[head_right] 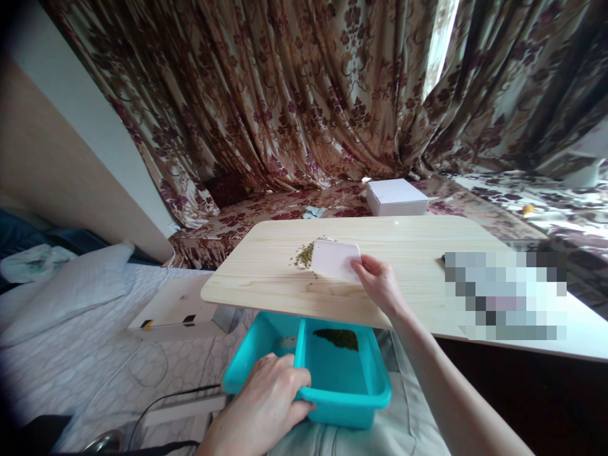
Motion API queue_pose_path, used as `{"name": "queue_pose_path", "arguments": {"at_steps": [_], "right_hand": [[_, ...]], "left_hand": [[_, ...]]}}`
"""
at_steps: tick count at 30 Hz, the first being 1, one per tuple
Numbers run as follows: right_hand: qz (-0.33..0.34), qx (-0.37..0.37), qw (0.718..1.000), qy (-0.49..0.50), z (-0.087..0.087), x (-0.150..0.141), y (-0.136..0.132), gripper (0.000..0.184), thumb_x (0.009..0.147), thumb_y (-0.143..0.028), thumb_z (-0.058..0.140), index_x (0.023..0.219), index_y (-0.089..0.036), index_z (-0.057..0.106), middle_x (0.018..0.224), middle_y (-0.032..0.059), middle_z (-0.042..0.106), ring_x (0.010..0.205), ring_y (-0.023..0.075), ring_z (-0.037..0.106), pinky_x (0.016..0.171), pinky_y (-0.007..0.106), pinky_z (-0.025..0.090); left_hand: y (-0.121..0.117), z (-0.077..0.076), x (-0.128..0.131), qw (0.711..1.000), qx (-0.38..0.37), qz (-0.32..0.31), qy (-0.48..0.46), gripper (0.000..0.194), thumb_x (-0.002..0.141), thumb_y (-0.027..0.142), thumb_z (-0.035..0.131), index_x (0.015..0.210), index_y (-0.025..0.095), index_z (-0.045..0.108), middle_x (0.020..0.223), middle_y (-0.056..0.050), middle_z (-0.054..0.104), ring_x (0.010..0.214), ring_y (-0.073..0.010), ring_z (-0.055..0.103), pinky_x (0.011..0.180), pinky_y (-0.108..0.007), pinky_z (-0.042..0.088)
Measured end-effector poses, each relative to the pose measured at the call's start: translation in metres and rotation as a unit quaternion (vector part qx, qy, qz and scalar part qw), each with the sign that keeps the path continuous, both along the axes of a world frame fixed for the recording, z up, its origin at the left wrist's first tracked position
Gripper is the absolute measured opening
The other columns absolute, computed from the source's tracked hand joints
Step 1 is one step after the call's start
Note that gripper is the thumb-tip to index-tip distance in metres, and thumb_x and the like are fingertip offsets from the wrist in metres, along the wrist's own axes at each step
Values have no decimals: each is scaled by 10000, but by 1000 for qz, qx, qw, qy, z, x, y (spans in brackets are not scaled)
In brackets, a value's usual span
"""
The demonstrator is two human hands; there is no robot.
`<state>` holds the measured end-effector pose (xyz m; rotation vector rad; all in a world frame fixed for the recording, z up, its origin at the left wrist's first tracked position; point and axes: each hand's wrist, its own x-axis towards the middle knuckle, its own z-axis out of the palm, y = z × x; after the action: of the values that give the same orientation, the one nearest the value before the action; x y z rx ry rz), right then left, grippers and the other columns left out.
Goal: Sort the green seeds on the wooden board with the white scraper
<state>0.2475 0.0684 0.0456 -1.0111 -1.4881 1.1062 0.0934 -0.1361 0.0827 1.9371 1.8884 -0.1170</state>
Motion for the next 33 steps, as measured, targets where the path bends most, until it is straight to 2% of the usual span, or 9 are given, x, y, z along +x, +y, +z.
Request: {"name": "queue_pose_path", "arguments": {"at_steps": [6, 15, 25, 33], "right_hand": [[9, -13, 1000, 10, 2, 3, -3, 400, 667, -524, 676, 846, -168, 710, 805, 48, 730, 665, 174, 633, 587, 256, 480], [17, -9, 1000, -2, 0, 5, -3, 448, 652, -567, 671, 846, -165, 712, 824, 54, 733, 683, 190, 641, 577, 260, 481], [16, -4, 1000, -5, -1, 6, -3, 447, 655, -579, 661, 838, -175, 712, 810, 46, 731, 675, 187, 642, 561, 252, 479], [30, -22, 999, -3, -1, 7, -6, 466, 632, -581, 683, 840, -165, 723, 797, 47, 730, 687, 194, 639, 592, 261, 485]], "left_hand": [[-2, -2, -6, 1000, 12, 13, -10, 169, 812, 347, 575, 774, 212, 669, 878, -49, 642, 895, -241, 580, 815, -348, 409], [-5, -14, -26, 999, 40, 32, 4, 142, 777, 353, 614, 742, 220, 648, 856, -23, 652, 886, -227, 591, 774, -319, 384], [-4, -10, -26, 999, 26, 39, 8, 150, 801, 366, 593, 789, 229, 654, 903, -22, 646, 928, -218, 582, 809, -312, 367], [-4, -10, -27, 998, 45, 43, 3, 133, 786, 360, 613, 764, 233, 649, 870, -13, 648, 901, -223, 584, 786, -322, 377]]}}
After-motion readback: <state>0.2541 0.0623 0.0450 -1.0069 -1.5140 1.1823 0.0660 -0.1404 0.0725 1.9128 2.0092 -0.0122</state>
